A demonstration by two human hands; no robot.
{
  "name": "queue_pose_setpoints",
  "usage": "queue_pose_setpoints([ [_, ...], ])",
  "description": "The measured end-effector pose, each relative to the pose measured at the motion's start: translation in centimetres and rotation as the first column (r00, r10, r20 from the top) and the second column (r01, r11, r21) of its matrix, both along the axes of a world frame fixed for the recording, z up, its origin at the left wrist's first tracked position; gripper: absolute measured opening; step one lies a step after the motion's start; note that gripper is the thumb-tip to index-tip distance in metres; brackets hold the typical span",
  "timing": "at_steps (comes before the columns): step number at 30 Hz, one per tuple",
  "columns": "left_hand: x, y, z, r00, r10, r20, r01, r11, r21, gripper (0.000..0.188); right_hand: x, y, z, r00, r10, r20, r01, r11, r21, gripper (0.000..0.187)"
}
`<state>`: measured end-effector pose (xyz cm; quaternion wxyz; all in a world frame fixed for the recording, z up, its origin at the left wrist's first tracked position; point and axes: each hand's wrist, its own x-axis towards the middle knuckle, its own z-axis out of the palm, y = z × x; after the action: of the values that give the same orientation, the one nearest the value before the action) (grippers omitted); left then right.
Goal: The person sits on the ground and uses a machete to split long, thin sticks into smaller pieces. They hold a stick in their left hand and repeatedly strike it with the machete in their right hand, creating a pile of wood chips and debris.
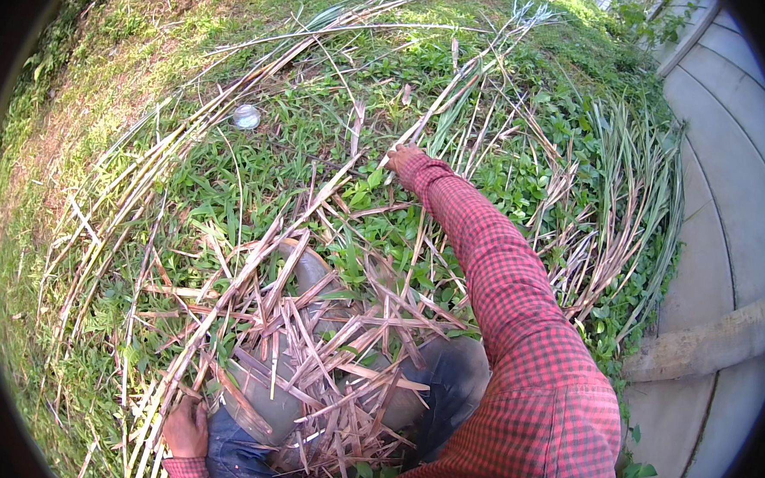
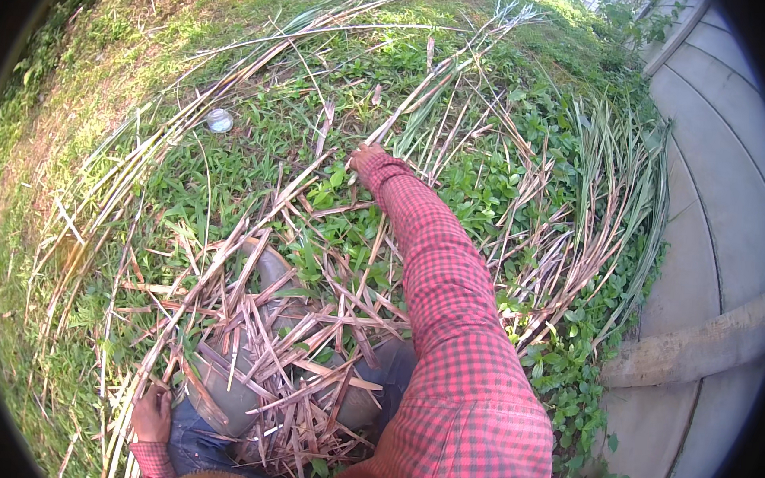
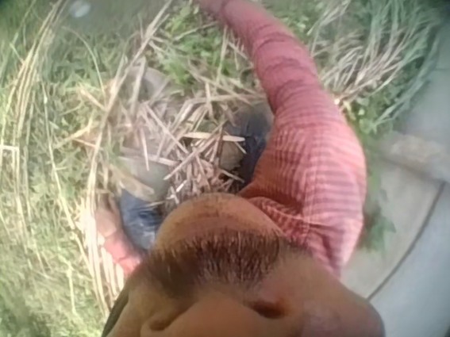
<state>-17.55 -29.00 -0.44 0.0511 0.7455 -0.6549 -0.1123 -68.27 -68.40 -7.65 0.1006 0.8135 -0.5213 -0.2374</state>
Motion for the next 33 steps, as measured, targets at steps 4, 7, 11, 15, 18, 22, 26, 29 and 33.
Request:
queue_pose_setpoints([
  [4, 0.4, 0.2, -0.2, 0.999, 0.013, -0.035, -0.012, 0.999, 0.045, 0.014, -2.5, 1.2, 2.9, 0.969, 0.202, 0.14, -0.168, 0.96, -0.222, 0.027],
  [7, -0.1, -0.1, 0.0, 0.999, -0.002, -0.037, 0.003, 0.999, 0.042, 0.014, -2.2, 2.9, 5.9, 0.92, 0.306, 0.245, -0.223, 0.923, -0.315, 0.028],
  [11, 0.2, 0.7, -0.7, 0.997, -0.05, -0.054, 0.046, 0.996, -0.078, 0.015, 5.5, 10.3, 11.5, 0.718, 0.643, 0.266, -0.435, 0.713, -0.55, 0.027],
  [15, -1.8, 0.2, 0.6, 0.978, -0.172, -0.121, 0.126, 0.939, -0.32, 0.016, 14.4, 19.3, 15.1, 0.503, 0.772, 0.389, -0.364, 0.597, -0.715, 0.025],
  [18, -8.1, -0.4, 1.2, 0.857, -0.158, -0.491, -0.015, 0.944, -0.33, 0.025, 21.5, 27.5, 16.4, 0.296, 0.804, 0.515, -0.402, 0.594, -0.697, 0.023],
  [22, -14.5, 1.0, 1.2, 0.621, -0.344, -0.704, -0.165, 0.821, -0.547, 0.031, 30.5, 37.2, 17.0, 0.091, 0.798, 0.596, -0.531, 0.545, -0.649, 0.021],
  [26, -20.2, 0.3, 3.8, 0.158, -0.353, -0.922, -0.426, 0.818, -0.386, 0.035, 29.7, 40.3, 17.8, 0.113, 0.762, 0.637, -0.486, 0.602, -0.634, 0.021],
  [29, -19.3, 0.8, 5.6, -0.019, -0.366, -0.931, -0.557, 0.777, -0.294, 0.038, 26.8, 41.9, 19.3, -0.15, 0.709, 0.689, -0.238, 0.651, -0.721, 0.023],
  [33, -16.8, 2.2, 3.1, -0.11, -0.359, -0.927, -0.621, 0.753, -0.218, 0.043, 13.2, 41.1, 18.0, -0.071, 0.553, 0.83, 0.124, 0.831, -0.543, 0.023],
])
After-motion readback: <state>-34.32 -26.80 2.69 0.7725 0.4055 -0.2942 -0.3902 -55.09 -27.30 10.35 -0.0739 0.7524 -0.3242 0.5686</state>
